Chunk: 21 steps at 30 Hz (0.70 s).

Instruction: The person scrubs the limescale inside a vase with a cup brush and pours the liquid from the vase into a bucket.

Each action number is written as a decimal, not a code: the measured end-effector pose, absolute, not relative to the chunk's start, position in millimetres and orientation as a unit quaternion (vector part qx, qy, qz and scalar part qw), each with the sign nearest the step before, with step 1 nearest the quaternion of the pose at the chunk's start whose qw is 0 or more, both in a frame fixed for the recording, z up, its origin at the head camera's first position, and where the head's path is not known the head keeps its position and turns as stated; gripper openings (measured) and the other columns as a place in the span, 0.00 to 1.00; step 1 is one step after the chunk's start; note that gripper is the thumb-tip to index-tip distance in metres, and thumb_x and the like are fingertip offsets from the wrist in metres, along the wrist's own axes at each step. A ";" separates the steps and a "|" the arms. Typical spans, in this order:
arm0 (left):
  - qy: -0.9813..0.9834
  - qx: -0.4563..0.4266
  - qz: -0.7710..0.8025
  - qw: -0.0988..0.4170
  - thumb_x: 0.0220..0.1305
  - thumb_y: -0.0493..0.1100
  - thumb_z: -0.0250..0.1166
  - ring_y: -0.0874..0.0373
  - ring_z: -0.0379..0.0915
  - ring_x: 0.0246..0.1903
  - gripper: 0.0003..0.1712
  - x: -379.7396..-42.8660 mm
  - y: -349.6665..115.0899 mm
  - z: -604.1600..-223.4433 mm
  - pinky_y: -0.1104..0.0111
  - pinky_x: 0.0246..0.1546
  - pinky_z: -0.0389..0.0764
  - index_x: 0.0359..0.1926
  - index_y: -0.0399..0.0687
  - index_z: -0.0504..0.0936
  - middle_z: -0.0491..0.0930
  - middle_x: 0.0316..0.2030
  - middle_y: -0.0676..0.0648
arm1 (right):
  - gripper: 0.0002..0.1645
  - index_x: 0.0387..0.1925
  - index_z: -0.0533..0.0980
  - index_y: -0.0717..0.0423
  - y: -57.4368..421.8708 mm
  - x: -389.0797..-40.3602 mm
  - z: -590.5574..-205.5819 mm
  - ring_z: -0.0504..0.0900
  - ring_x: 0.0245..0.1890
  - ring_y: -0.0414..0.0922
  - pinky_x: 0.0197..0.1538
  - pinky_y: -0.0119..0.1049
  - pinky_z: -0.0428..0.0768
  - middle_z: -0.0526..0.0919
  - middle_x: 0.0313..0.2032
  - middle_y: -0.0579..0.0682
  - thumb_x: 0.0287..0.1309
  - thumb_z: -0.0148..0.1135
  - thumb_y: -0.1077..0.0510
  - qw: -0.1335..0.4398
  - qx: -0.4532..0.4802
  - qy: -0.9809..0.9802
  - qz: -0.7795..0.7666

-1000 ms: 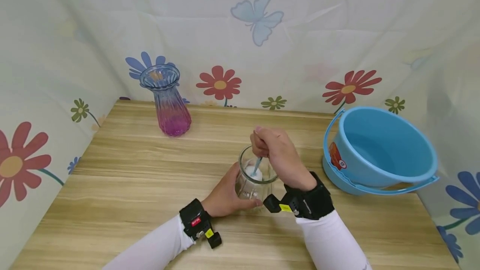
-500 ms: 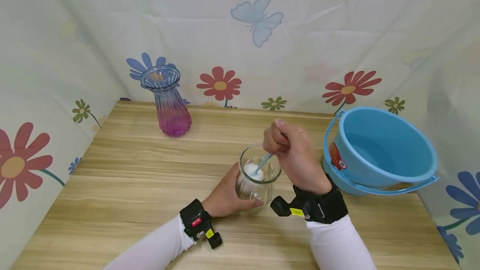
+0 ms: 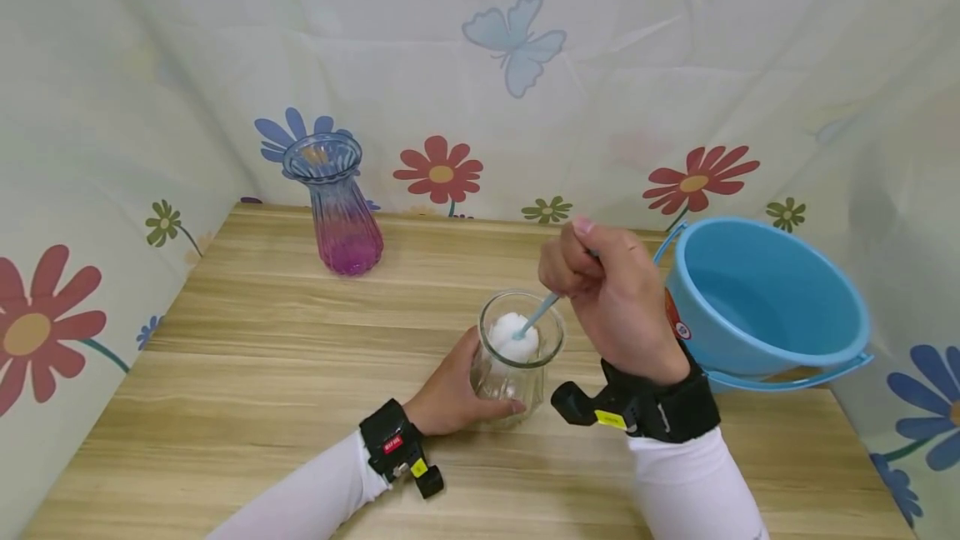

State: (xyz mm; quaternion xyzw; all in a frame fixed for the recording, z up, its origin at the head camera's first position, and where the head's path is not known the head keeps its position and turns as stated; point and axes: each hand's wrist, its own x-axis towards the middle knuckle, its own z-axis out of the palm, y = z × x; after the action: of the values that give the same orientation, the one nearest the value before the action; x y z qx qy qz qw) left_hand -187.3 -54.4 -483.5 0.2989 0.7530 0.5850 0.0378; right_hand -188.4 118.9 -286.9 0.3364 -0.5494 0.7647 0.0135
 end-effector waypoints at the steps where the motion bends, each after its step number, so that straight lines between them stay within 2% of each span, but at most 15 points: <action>1: 0.752 0.300 0.585 0.037 0.45 0.46 0.79 0.60 0.63 0.59 0.57 -187.6 -54.4 -484.2 0.54 0.63 0.66 0.71 0.63 0.54 0.67 0.60 0.56 | 0.26 0.14 0.49 0.55 118.9 -188.3 -287.0 0.49 0.16 0.43 0.25 0.42 0.49 0.49 0.15 0.47 0.72 0.29 0.62 0.014 0.338 -0.549 0.764; 8: 0.760 0.298 0.577 0.030 0.45 0.48 0.79 0.61 0.65 0.57 0.56 -187.5 -54.7 -486.5 0.56 0.60 0.70 0.70 0.62 0.54 0.68 0.59 0.56 | 0.26 0.14 0.50 0.54 115.3 -192.5 -300.6 0.50 0.17 0.43 0.26 0.42 0.50 0.50 0.15 0.47 0.73 0.28 0.63 -0.004 0.317 -0.560 0.765; 15: 0.758 0.288 0.584 0.045 0.46 0.47 0.79 0.59 0.69 0.50 0.53 -185.6 -54.9 -482.2 0.61 0.51 0.74 0.69 0.49 0.57 0.71 0.55 0.53 | 0.27 0.14 0.50 0.53 105.5 -197.7 -324.1 0.50 0.18 0.43 0.29 0.41 0.50 0.49 0.16 0.46 0.74 0.32 0.61 -0.033 0.291 -0.567 0.770; 21: 0.758 0.287 0.584 0.048 0.46 0.46 0.79 0.59 0.70 0.47 0.49 -186.0 -54.6 -482.1 0.65 0.46 0.76 0.65 0.53 0.59 0.73 0.54 0.48 | 0.27 0.14 0.51 0.55 98.6 -202.1 -339.2 0.49 0.19 0.44 0.29 0.41 0.49 0.49 0.17 0.46 0.75 0.33 0.60 -0.047 0.289 -0.582 0.759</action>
State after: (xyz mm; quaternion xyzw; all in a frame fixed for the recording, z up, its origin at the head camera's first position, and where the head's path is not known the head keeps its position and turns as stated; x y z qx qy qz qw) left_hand -186.0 -54.6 -482.1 0.2866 0.7583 0.5836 0.0481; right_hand -202.1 98.6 -339.2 0.2889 -0.5818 0.7588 -0.0474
